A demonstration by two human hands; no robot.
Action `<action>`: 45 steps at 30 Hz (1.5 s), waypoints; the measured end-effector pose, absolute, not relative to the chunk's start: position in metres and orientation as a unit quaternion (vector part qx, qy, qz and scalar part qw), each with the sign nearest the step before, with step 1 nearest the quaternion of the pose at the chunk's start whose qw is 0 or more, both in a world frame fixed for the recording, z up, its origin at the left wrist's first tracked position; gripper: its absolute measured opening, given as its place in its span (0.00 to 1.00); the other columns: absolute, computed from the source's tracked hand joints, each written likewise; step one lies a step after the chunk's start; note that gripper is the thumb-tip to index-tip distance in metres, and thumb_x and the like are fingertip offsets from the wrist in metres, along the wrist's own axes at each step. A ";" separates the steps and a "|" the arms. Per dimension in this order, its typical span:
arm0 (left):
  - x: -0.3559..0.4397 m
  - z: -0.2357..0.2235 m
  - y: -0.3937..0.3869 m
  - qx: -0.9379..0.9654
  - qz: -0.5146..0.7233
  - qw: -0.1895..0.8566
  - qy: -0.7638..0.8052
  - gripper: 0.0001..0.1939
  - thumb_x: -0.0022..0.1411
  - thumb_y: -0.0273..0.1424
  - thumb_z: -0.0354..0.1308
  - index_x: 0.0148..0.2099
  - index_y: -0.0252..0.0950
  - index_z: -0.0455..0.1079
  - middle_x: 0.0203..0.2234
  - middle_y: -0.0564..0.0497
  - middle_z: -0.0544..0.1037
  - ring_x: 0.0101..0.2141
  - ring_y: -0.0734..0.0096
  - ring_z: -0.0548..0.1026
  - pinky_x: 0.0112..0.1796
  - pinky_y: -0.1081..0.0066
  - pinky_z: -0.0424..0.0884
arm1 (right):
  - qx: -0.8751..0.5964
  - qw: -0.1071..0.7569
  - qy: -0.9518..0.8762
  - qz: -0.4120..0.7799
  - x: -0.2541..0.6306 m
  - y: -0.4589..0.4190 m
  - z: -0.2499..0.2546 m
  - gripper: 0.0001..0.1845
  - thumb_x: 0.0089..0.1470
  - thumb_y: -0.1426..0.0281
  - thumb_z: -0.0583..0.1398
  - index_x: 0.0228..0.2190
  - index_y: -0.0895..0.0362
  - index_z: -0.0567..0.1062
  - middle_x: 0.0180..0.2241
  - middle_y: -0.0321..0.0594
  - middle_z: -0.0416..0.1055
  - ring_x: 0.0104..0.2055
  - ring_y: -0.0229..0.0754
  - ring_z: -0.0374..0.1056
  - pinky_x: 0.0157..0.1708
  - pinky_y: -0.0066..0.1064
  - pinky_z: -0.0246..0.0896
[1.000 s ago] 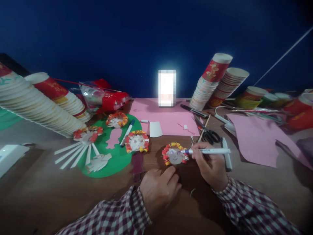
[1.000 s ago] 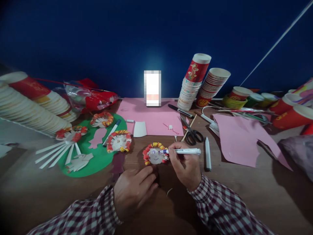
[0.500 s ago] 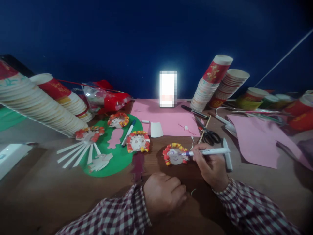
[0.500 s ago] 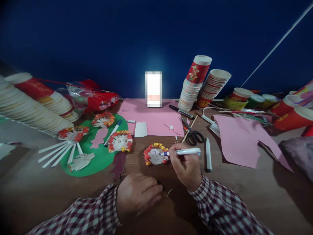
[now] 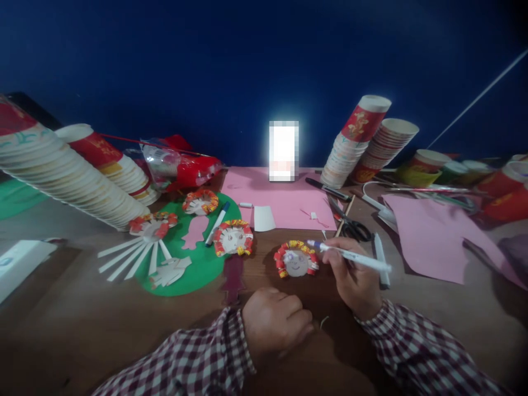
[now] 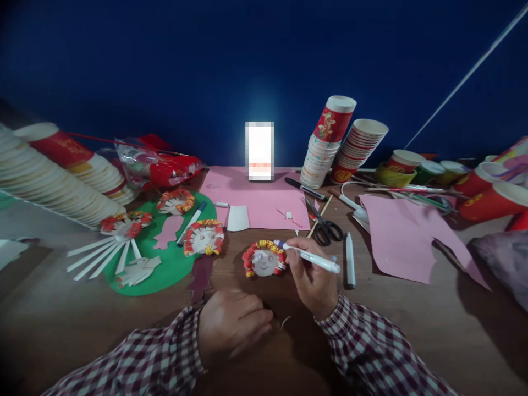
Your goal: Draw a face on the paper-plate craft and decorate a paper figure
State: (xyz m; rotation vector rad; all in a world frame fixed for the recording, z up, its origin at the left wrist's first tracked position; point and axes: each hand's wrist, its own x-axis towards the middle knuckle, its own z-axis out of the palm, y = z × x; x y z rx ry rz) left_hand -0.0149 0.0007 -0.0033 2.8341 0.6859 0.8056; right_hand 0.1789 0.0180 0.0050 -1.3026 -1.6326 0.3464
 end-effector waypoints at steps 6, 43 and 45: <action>-0.017 -0.008 0.002 0.938 0.259 0.066 0.220 0.08 0.63 0.32 0.49 0.37 0.38 0.69 0.22 0.55 0.70 0.21 0.73 0.67 0.22 0.69 0.57 | -0.546 0.503 -0.664 0.084 0.181 0.024 0.004 0.13 0.56 0.75 0.54 0.44 0.56 0.70 0.36 0.42 0.73 0.37 0.42 0.70 0.38 0.35 0.67; -0.095 -0.002 -0.057 0.842 0.297 0.063 0.446 0.09 0.63 0.31 0.50 0.37 0.37 0.72 0.26 0.51 0.74 0.29 0.75 0.72 0.32 0.75 0.67 | -0.552 0.303 -0.777 0.008 0.183 0.008 -0.001 0.30 0.53 0.82 0.47 0.57 0.59 0.60 0.54 0.47 0.65 0.56 0.45 0.61 0.54 0.38 0.60; -0.108 0.000 -0.052 0.820 0.300 0.049 0.484 0.10 0.63 0.31 0.50 0.39 0.37 0.73 0.29 0.50 0.75 0.31 0.74 0.73 0.34 0.74 0.67 | -0.547 0.301 -0.781 0.003 0.183 0.008 -0.002 0.30 0.52 0.82 0.47 0.57 0.60 0.60 0.54 0.47 0.65 0.56 0.45 0.62 0.53 0.39 0.60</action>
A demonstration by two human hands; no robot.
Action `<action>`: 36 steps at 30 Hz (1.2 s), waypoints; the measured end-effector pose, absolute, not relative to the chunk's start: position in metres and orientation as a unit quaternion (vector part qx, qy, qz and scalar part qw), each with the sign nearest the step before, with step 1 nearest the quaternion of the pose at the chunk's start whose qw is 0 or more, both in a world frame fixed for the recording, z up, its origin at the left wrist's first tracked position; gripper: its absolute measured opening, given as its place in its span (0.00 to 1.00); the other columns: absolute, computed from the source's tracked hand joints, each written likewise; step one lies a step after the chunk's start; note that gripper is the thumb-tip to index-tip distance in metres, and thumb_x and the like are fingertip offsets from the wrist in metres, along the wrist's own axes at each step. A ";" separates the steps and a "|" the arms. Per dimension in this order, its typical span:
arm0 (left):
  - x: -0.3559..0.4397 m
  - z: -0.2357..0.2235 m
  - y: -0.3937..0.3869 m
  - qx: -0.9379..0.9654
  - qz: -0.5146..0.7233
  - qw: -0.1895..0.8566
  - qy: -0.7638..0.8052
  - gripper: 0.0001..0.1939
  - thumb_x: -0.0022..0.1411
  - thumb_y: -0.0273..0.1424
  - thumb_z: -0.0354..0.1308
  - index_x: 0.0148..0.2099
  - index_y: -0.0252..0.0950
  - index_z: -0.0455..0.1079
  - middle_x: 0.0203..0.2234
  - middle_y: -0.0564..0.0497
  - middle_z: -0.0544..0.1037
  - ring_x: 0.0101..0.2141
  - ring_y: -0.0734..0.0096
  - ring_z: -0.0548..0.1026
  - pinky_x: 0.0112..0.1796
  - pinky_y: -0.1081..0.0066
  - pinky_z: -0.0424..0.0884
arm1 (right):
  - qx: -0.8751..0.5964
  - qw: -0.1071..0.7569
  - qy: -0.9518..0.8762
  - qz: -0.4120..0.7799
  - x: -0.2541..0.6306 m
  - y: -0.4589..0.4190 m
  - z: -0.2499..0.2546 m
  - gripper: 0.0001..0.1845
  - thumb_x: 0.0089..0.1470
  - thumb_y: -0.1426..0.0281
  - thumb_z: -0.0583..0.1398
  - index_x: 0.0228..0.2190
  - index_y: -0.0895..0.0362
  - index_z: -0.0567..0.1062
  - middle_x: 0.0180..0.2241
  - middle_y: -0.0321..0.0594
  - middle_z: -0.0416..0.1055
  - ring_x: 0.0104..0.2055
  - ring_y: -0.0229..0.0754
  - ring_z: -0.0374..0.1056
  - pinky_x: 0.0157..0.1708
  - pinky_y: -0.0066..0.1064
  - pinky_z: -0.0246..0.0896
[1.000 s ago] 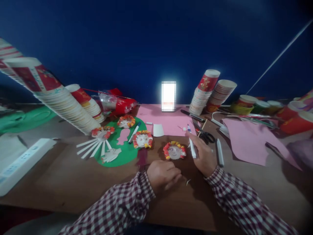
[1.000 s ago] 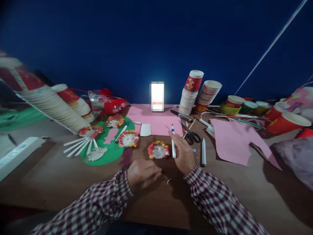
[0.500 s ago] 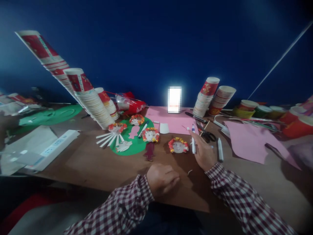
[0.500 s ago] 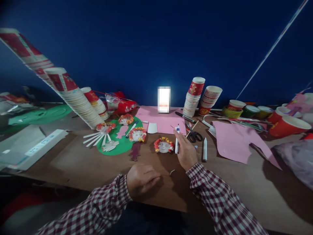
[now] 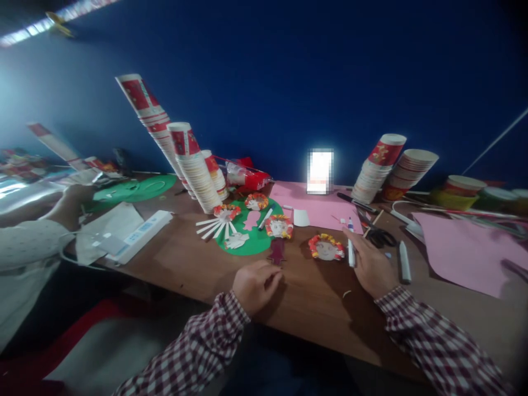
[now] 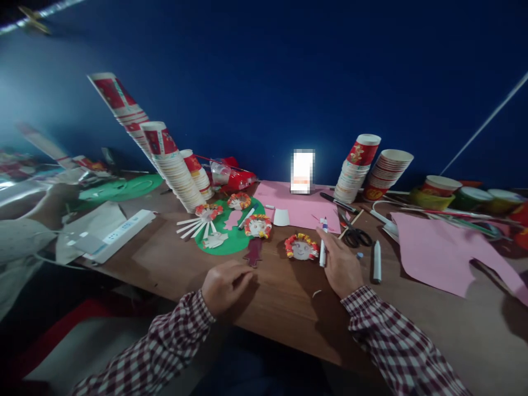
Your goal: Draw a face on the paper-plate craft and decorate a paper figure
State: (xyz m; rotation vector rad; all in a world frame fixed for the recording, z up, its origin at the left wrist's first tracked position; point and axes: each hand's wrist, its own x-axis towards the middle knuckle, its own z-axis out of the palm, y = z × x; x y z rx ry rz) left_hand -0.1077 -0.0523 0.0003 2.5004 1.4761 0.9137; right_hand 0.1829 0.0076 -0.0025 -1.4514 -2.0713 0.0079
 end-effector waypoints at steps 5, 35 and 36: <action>-0.132 0.002 -0.043 0.776 0.286 0.012 0.562 0.11 0.64 0.33 0.49 0.39 0.38 0.73 0.27 0.51 0.75 0.28 0.73 0.71 0.32 0.74 0.67 | -0.536 0.319 -0.782 -0.001 0.184 0.008 -0.004 0.29 0.53 0.81 0.46 0.57 0.60 0.61 0.52 0.48 0.67 0.54 0.46 0.63 0.52 0.39 0.61; -0.201 0.008 0.015 0.752 0.239 -0.017 0.614 0.09 0.58 0.30 0.52 0.33 0.38 0.74 0.31 0.48 0.76 0.37 0.61 0.70 0.44 0.60 0.64 | -0.513 0.290 -0.807 -0.025 0.185 0.008 -0.007 0.24 0.57 0.76 0.47 0.56 0.60 0.63 0.51 0.48 0.68 0.52 0.47 0.65 0.50 0.39 0.64; -0.199 0.009 0.012 0.748 0.249 -0.008 0.616 0.08 0.57 0.30 0.53 0.33 0.38 0.74 0.32 0.48 0.76 0.38 0.61 0.70 0.44 0.61 0.65 | -0.515 0.288 -0.807 -0.025 0.186 0.008 -0.008 0.25 0.57 0.76 0.47 0.56 0.60 0.63 0.51 0.48 0.68 0.52 0.47 0.65 0.50 0.39 0.64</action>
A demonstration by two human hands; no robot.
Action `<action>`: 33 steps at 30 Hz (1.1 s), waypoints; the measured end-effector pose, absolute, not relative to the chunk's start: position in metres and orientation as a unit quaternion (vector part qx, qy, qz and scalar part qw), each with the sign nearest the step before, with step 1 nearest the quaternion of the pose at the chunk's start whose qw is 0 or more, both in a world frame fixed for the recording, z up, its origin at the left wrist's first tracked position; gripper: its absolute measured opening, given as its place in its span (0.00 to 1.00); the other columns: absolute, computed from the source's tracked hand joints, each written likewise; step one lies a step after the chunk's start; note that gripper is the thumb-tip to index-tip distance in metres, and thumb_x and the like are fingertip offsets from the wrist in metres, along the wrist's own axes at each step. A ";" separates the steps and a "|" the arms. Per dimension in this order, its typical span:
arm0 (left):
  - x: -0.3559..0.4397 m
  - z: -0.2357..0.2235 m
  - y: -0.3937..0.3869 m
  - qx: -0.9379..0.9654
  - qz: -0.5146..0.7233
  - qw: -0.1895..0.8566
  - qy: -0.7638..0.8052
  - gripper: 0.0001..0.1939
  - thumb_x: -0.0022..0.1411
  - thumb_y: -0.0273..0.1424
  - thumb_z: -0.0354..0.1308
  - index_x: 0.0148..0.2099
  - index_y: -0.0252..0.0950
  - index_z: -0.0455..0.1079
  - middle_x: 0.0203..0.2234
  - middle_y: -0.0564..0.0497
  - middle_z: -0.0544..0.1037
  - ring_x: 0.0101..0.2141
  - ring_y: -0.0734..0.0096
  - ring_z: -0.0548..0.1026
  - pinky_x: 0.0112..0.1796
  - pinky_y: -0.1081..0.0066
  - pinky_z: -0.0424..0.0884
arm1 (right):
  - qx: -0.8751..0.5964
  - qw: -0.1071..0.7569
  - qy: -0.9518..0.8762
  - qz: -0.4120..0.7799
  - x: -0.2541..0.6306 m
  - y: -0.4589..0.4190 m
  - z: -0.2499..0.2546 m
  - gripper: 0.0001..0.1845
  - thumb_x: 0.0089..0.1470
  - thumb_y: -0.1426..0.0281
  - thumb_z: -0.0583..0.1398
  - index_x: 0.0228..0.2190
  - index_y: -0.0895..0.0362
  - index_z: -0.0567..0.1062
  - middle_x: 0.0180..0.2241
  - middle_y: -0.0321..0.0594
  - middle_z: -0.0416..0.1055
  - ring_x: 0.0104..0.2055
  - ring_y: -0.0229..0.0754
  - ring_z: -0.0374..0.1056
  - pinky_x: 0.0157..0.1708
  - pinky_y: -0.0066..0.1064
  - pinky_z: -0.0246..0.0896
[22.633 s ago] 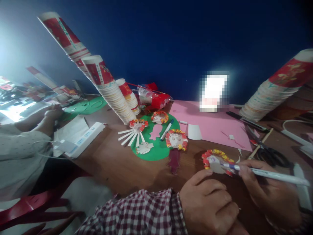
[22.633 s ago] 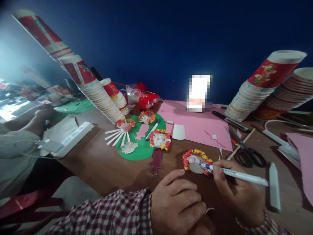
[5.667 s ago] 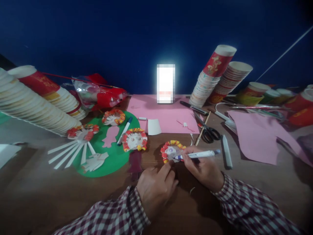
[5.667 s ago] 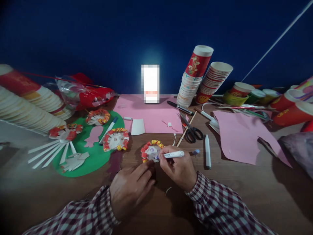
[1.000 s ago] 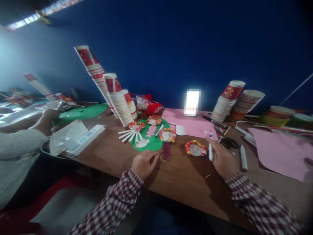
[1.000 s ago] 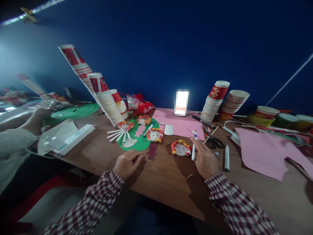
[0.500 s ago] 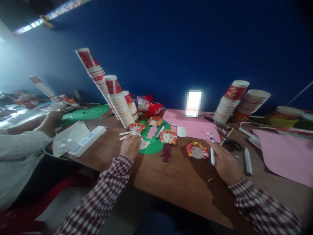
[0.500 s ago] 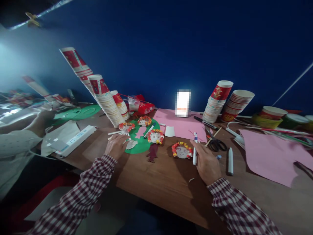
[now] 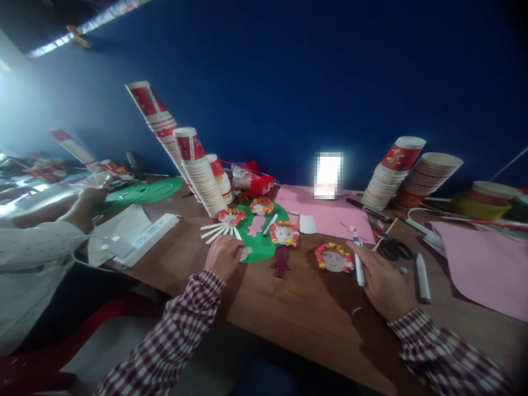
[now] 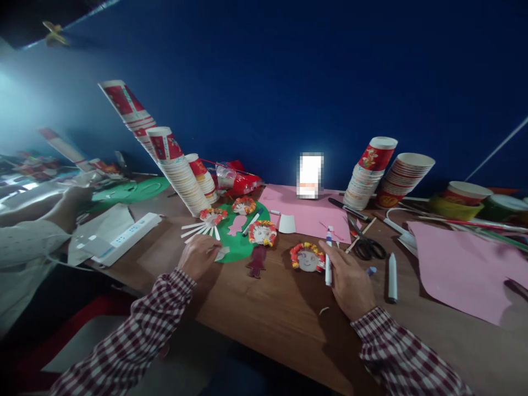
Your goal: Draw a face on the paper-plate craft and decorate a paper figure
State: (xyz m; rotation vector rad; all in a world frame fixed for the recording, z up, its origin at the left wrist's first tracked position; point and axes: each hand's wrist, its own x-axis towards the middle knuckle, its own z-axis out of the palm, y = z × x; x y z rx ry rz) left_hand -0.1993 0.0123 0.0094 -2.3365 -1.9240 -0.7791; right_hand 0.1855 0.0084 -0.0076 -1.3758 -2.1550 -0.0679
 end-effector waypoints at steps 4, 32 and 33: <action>-0.190 0.014 0.004 -0.715 -0.296 -0.041 -0.632 0.07 0.56 0.30 0.53 0.34 0.38 0.73 0.33 0.49 0.76 0.38 0.62 0.71 0.42 0.62 0.67 | -0.518 0.283 -0.807 -0.028 0.186 0.008 -0.008 0.26 0.57 0.76 0.47 0.57 0.60 0.61 0.52 0.48 0.67 0.53 0.47 0.64 0.51 0.39 0.63; -0.090 0.000 -0.004 -0.615 -0.383 -0.414 -0.552 0.16 0.51 0.26 0.58 0.44 0.29 0.69 0.29 0.49 0.73 0.27 0.76 0.71 0.28 0.77 0.69 | -0.512 0.305 -0.803 -0.012 0.184 0.009 -0.007 0.27 0.57 0.77 0.46 0.58 0.60 0.59 0.54 0.48 0.65 0.55 0.46 0.62 0.53 0.40 0.60; -0.087 -0.002 -0.003 -0.623 -0.379 -0.404 -0.552 0.16 0.51 0.26 0.58 0.44 0.30 0.69 0.29 0.50 0.73 0.27 0.77 0.71 0.28 0.77 0.69 | -0.512 0.304 -0.803 -0.013 0.184 0.008 -0.007 0.27 0.57 0.77 0.47 0.58 0.60 0.59 0.54 0.48 0.65 0.55 0.46 0.62 0.53 0.40 0.60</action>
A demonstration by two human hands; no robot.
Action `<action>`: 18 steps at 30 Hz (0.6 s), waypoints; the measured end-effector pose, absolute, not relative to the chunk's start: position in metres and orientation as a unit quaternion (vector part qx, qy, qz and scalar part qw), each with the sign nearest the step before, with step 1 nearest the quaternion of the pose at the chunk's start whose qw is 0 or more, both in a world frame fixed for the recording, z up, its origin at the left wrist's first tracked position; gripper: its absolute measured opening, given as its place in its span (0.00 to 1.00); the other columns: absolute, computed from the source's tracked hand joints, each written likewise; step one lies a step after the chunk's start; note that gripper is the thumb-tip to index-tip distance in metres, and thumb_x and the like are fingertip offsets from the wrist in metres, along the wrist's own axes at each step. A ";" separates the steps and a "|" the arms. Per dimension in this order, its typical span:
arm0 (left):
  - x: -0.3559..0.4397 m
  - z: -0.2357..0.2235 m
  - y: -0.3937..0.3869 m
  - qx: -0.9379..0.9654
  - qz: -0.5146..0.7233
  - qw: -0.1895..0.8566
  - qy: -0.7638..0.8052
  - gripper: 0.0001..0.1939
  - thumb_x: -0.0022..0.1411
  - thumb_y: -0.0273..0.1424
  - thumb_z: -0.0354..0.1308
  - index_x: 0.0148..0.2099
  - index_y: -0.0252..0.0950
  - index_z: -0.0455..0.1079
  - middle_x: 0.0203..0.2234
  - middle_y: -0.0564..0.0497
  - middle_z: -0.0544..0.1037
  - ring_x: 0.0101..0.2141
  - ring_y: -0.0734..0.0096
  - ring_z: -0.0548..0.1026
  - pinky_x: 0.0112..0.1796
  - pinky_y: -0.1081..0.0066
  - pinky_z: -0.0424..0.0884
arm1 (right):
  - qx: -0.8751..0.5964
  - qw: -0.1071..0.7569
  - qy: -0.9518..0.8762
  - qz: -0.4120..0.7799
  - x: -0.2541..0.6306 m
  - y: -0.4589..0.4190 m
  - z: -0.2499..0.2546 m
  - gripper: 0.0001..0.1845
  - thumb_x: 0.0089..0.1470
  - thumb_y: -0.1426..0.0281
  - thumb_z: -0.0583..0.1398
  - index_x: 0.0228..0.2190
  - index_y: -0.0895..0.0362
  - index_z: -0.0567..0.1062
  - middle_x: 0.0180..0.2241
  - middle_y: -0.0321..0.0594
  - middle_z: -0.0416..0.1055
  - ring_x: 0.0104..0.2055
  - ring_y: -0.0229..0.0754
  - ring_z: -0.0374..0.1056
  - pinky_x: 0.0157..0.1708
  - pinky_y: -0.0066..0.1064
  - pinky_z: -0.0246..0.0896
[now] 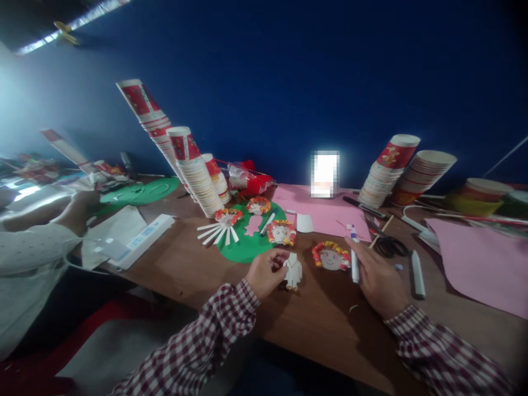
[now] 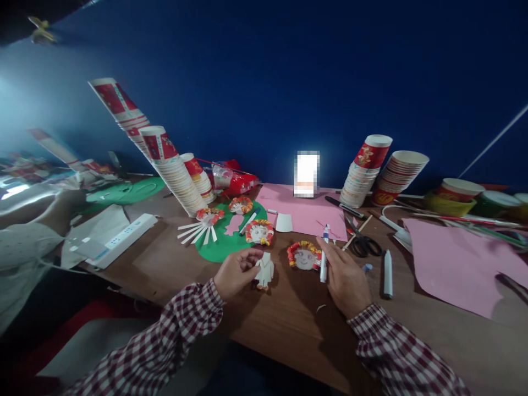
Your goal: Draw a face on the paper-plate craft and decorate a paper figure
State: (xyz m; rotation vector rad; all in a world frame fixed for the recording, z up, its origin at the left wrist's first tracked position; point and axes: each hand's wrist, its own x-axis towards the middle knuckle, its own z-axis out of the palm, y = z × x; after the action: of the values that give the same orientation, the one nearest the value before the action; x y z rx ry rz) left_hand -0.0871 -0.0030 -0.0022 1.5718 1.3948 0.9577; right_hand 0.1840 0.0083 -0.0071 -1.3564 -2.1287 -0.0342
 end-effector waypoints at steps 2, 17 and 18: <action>-0.081 -0.006 -0.001 0.640 0.371 0.385 0.552 0.15 0.52 0.26 0.57 0.45 0.31 0.69 0.28 0.51 0.73 0.26 0.77 0.71 0.28 0.77 0.69 | -0.514 0.302 -0.803 -0.014 0.184 0.008 -0.006 0.27 0.57 0.77 0.47 0.58 0.60 0.59 0.54 0.48 0.65 0.55 0.46 0.62 0.53 0.40 0.60; -0.064 0.013 -0.023 0.872 0.174 0.048 0.454 0.13 0.62 0.29 0.51 0.50 0.37 0.65 0.48 0.48 0.70 0.48 0.63 0.65 0.52 0.58 0.58 | -0.501 0.316 -0.806 -0.014 0.182 0.007 -0.002 0.25 0.59 0.75 0.46 0.57 0.61 0.60 0.53 0.49 0.66 0.54 0.46 0.63 0.53 0.39 0.61; -0.063 0.012 -0.023 0.876 0.160 0.045 0.454 0.14 0.61 0.29 0.52 0.50 0.37 0.65 0.48 0.49 0.70 0.49 0.63 0.66 0.53 0.57 0.57 | -0.501 0.318 -0.805 -0.015 0.182 0.007 -0.002 0.25 0.59 0.75 0.46 0.57 0.61 0.60 0.53 0.49 0.66 0.54 0.46 0.63 0.53 0.39 0.61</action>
State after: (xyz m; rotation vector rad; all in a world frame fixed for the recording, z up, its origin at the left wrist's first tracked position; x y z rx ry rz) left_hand -0.0633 -0.0232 0.0117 2.6744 1.3855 0.4892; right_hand 0.1821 0.0065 -0.0018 -1.3195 -2.1172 -0.0384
